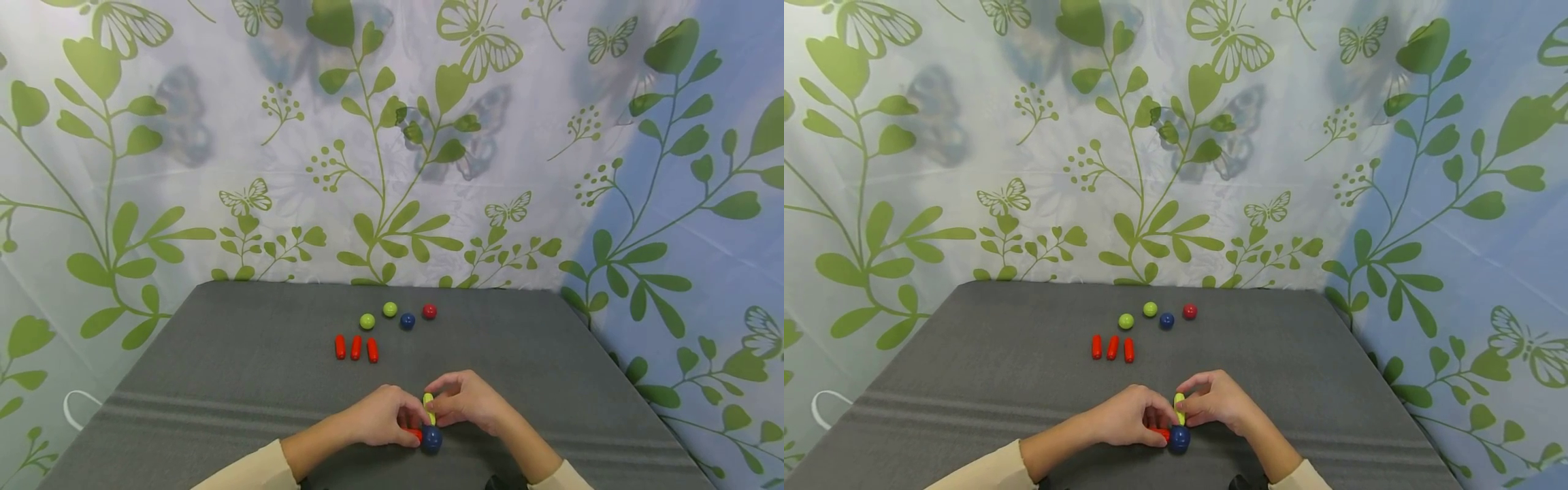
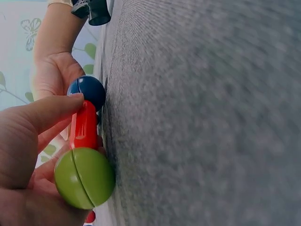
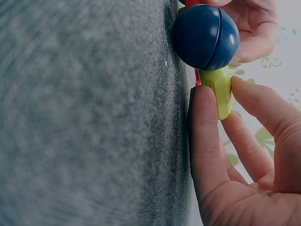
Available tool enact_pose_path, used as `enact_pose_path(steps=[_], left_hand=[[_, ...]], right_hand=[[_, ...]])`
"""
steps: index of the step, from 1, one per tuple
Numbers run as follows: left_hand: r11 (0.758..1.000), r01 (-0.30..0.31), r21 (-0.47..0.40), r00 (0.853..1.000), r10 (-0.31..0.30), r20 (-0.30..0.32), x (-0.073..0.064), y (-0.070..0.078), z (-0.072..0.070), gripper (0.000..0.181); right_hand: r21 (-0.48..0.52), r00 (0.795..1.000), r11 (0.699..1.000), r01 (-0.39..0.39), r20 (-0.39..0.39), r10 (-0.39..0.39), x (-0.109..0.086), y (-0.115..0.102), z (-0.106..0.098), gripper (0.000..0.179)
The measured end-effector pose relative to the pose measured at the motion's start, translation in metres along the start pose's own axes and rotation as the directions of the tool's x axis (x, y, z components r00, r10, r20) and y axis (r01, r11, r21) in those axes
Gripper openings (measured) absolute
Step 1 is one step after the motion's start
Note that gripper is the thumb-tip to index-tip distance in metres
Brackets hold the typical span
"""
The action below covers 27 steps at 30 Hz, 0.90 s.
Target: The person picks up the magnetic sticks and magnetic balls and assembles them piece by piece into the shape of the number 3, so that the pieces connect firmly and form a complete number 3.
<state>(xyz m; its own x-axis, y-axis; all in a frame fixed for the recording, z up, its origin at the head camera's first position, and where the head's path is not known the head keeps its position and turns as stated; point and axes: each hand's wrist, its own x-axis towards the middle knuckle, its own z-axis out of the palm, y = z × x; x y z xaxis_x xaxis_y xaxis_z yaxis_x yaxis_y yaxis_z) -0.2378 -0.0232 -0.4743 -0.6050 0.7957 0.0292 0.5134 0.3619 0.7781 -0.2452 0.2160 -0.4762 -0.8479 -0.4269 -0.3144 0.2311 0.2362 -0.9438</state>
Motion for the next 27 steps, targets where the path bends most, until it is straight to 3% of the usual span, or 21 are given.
enact_pose_path(steps=[7, 19, 27], left_hand=[[1.0, -0.023, 0.008, 0.999, 0.024, -0.042, 0.002, 0.004, 0.006, 0.022], [1.0, -0.006, 0.023, 0.998, 0.008, -0.063, 0.004, 0.005, 0.009, 0.022], [1.0, 0.008, 0.014, 0.999, -0.007, -0.051, 0.004, 0.005, 0.008, 0.024]], right_hand=[[0.009, 1.0, 1.0, 0.014, 0.014, -0.015, -0.001, 0.001, -0.001, 0.045], [-0.003, 1.0, 1.0, 0.025, 0.006, -0.025, -0.001, -0.002, -0.004, 0.046], [-0.051, 0.997, 0.998, 0.024, -0.078, -0.028, 0.007, -0.011, -0.02, 0.051]])
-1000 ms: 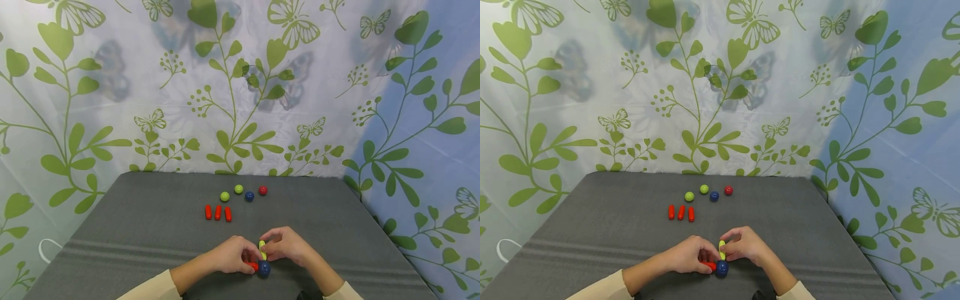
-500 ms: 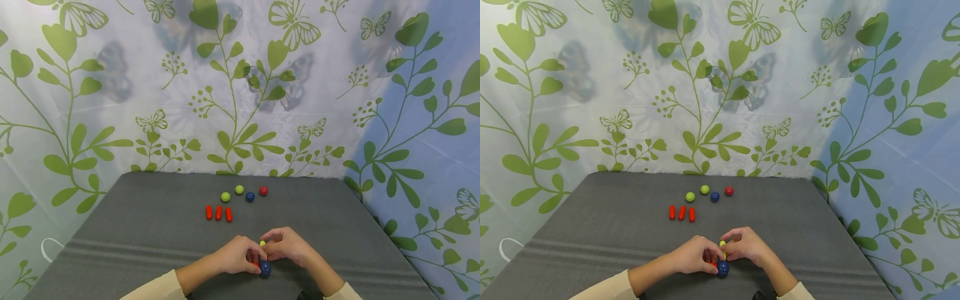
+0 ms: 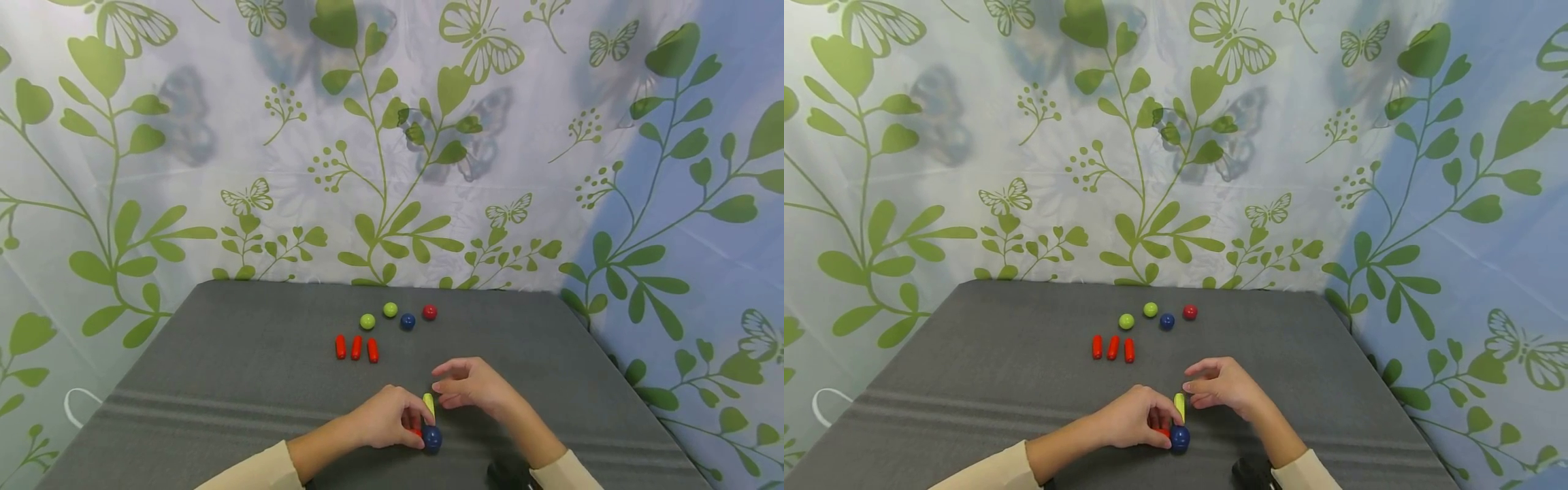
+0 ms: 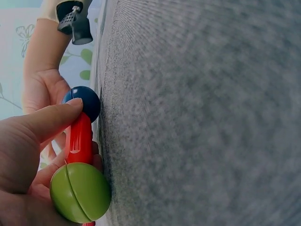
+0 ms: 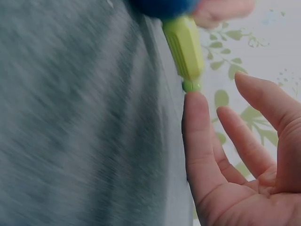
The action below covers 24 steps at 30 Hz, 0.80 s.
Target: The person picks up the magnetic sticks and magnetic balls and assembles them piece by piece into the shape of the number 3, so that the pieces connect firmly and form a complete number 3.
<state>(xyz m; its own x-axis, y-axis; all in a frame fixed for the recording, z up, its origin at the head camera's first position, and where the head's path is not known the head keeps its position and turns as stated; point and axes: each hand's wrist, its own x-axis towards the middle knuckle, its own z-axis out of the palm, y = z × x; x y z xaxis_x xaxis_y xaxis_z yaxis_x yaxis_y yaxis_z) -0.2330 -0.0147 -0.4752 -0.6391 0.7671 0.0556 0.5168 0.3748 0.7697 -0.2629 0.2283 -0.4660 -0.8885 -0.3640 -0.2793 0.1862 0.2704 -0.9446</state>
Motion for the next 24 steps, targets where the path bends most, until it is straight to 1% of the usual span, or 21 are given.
enact_pose_path(steps=[5, 11, 17, 24], left_hand=[[1.0, 0.009, -0.014, 1.0, -0.009, 0.001, 0.0, 0.0, 0.0, 0.024], [1.0, 0.012, -0.014, 1.0, -0.012, 0.001, 0.001, 0.0, 0.0, 0.024], [1.0, 0.014, -0.023, 1.0, -0.014, 0.003, 0.001, 0.0, 0.0, 0.024], [0.999, 0.014, -0.035, 1.0, -0.014, 0.007, 0.0, 0.001, 0.0, 0.024]], right_hand=[[-0.023, 0.998, 1.0, 0.02, -0.053, -0.021, 0.011, -0.004, -0.011, 0.055], [-0.029, 0.991, 0.998, 0.052, -0.119, -0.055, 0.03, -0.007, -0.023, 0.055], [-0.068, 0.975, 0.994, 0.088, -0.198, -0.1, 0.052, -0.012, -0.032, 0.052], [-0.139, 0.948, 0.981, 0.135, -0.271, -0.169, 0.077, -0.017, -0.043, 0.043]])
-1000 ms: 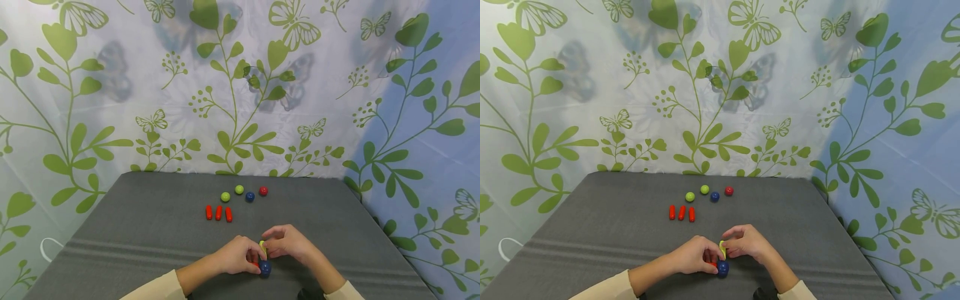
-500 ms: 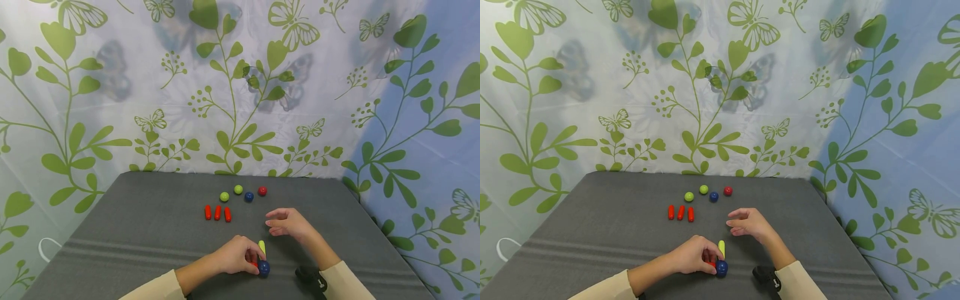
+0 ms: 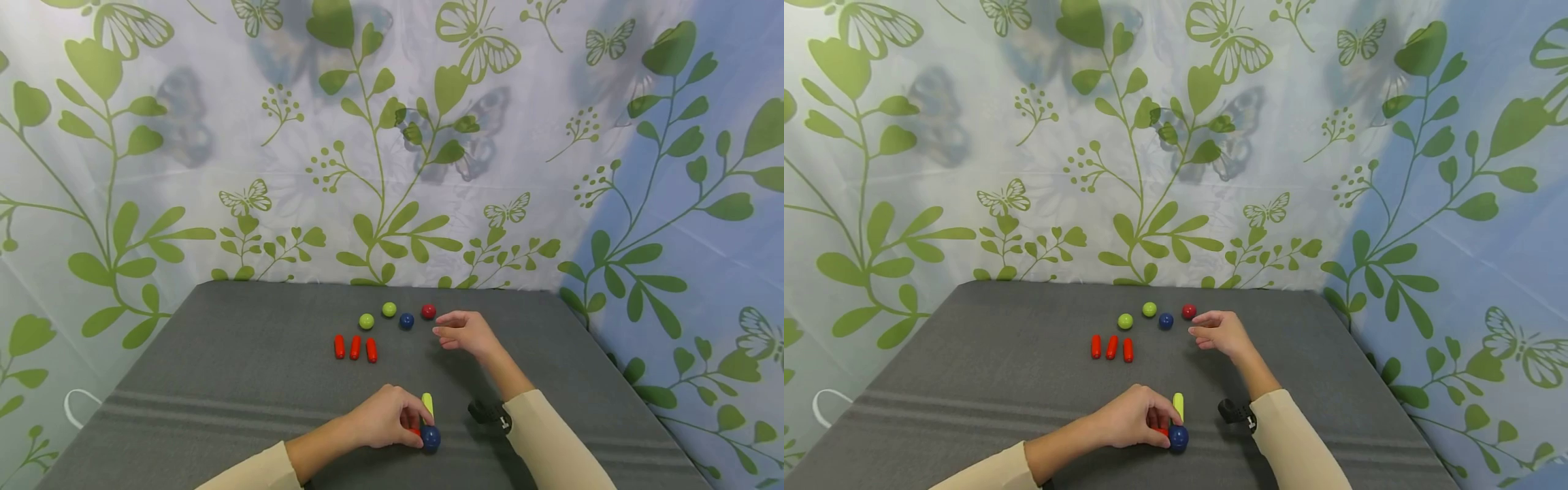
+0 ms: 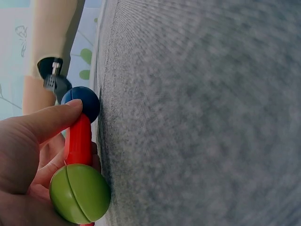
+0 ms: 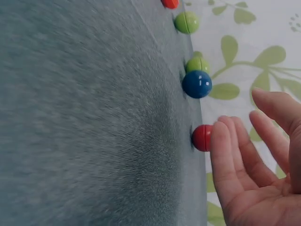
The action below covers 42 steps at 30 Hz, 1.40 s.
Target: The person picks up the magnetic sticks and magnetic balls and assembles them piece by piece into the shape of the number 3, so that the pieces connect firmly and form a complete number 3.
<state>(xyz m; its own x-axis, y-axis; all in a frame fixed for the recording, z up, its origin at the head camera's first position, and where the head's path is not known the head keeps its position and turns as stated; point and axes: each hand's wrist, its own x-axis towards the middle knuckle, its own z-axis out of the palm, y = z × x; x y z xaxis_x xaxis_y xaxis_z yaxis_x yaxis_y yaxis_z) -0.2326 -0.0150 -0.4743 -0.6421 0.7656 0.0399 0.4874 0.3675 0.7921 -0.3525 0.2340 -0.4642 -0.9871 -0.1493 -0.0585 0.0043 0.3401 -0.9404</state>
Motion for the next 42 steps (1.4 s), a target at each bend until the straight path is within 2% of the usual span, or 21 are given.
enact_pose_path(steps=[4, 8, 14, 19, 26, 32, 42], left_hand=[[1.0, -0.005, -0.009, 1.0, 0.005, -0.001, 0.0, -0.001, 0.0, 0.023], [1.0, -0.018, 0.001, 1.0, 0.018, 0.003, 0.001, -0.002, 0.0, 0.023], [0.999, -0.038, 0.011, 0.999, 0.038, 0.014, 0.001, -0.002, -0.001, 0.024], [0.998, -0.052, 0.034, 0.999, 0.052, 0.011, 0.001, -0.002, -0.001, 0.024], [0.998, -0.05, 0.027, 0.999, 0.05, 0.006, 0.002, -0.001, 0.001, 0.023], [0.998, -0.049, 0.025, 0.999, 0.049, 0.01, 0.001, -0.002, 0.0, 0.023], [0.999, -0.05, 0.019, 0.999, 0.05, 0.009, 0.0, -0.002, 0.001, 0.023]], right_hand=[[-0.02, 0.999, 1.0, 0.016, -0.04, -0.017, 0.015, 0.001, -0.001, 0.039], [-0.089, 0.996, 0.996, 0.026, -0.083, -0.034, 0.028, 0.003, 0.0, 0.036], [-0.242, 0.987, 0.97, 0.02, -0.151, -0.058, 0.044, 0.006, 0.003, 0.031], [-0.301, 0.98, 0.954, 0.015, -0.185, -0.074, 0.051, 0.005, 0.004, 0.036], [-0.271, 0.989, 0.962, 0.004, -0.144, -0.044, 0.059, 0.008, 0.004, 0.046], [-0.289, 0.992, 0.957, 0.011, -0.116, -0.047, 0.067, 0.011, 0.006, 0.048], [-0.282, 0.99, 0.959, -0.018, -0.137, -0.021, 0.075, 0.012, 0.01, 0.043]])
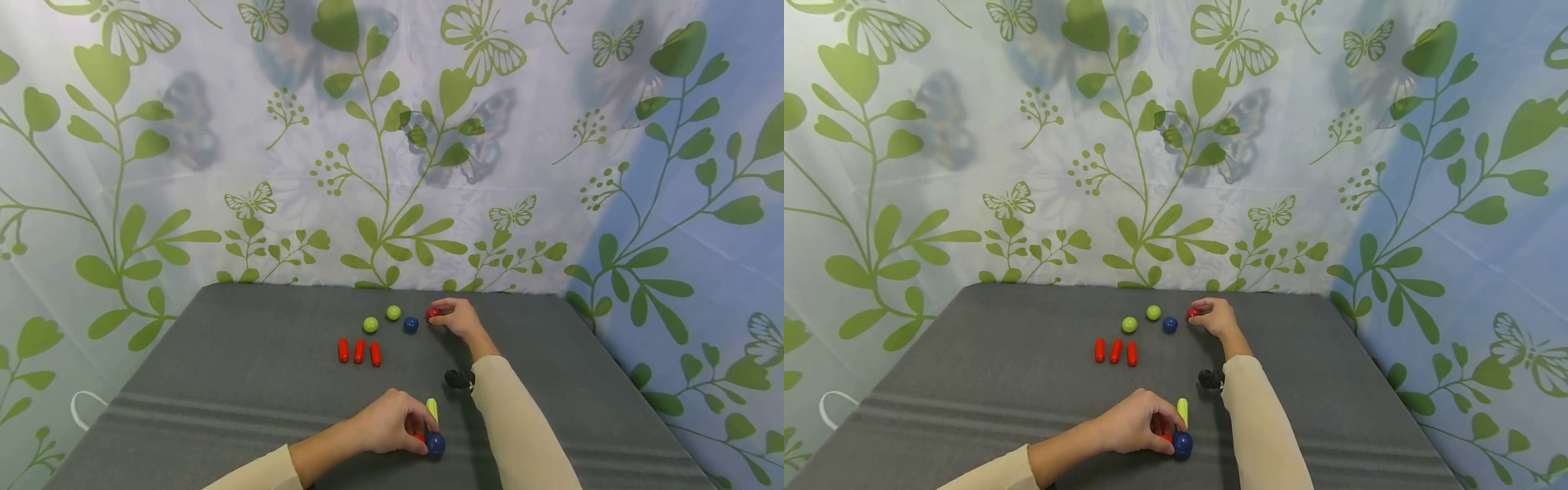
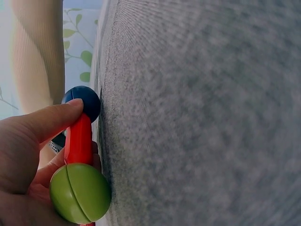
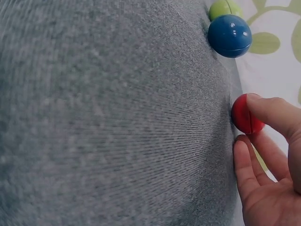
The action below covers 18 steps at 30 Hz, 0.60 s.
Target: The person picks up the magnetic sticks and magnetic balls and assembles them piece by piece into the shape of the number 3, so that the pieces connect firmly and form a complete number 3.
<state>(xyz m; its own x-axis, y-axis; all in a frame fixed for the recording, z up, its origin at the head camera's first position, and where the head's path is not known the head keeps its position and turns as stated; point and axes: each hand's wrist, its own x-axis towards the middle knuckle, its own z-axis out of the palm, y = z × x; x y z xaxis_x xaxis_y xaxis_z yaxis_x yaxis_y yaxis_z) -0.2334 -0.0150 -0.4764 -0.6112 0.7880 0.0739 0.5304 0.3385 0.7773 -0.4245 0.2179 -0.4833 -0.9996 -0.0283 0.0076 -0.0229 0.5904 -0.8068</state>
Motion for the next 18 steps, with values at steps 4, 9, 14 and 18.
enact_pose_path(steps=[4, 9, 14, 18], left_hand=[[1.0, 0.01, -0.008, 1.0, -0.01, 0.004, 0.0002, -0.0006, -0.0002, 0.023], [0.999, 0.026, -0.024, 1.0, -0.025, 0.012, 0.0003, -0.0008, -0.001, 0.023], [0.999, 0.03, -0.023, 0.999, -0.03, 0.018, 0.0003, -0.0004, -0.0016, 0.023], [1.0, 0.027, -0.011, 1.0, -0.027, 0.015, 0.0004, 0.0002, -0.0017, 0.023]], right_hand=[[0.001, 1.0, 1.0, -0.003, -0.008, 0.003, -0.0012, 0.0023, 0.0003, 0.039], [0.017, 1.0, 1.0, -0.007, -0.023, 0.008, -0.0031, 0.0042, 0.0007, 0.038], [0.011, 0.999, 1.0, 0.005, -0.034, -0.005, -0.0045, 0.0069, 0.0009, 0.037], [0.007, 1.0, 1.0, 0.008, -0.028, -0.008, -0.0074, 0.0074, 0.0007, 0.038]])
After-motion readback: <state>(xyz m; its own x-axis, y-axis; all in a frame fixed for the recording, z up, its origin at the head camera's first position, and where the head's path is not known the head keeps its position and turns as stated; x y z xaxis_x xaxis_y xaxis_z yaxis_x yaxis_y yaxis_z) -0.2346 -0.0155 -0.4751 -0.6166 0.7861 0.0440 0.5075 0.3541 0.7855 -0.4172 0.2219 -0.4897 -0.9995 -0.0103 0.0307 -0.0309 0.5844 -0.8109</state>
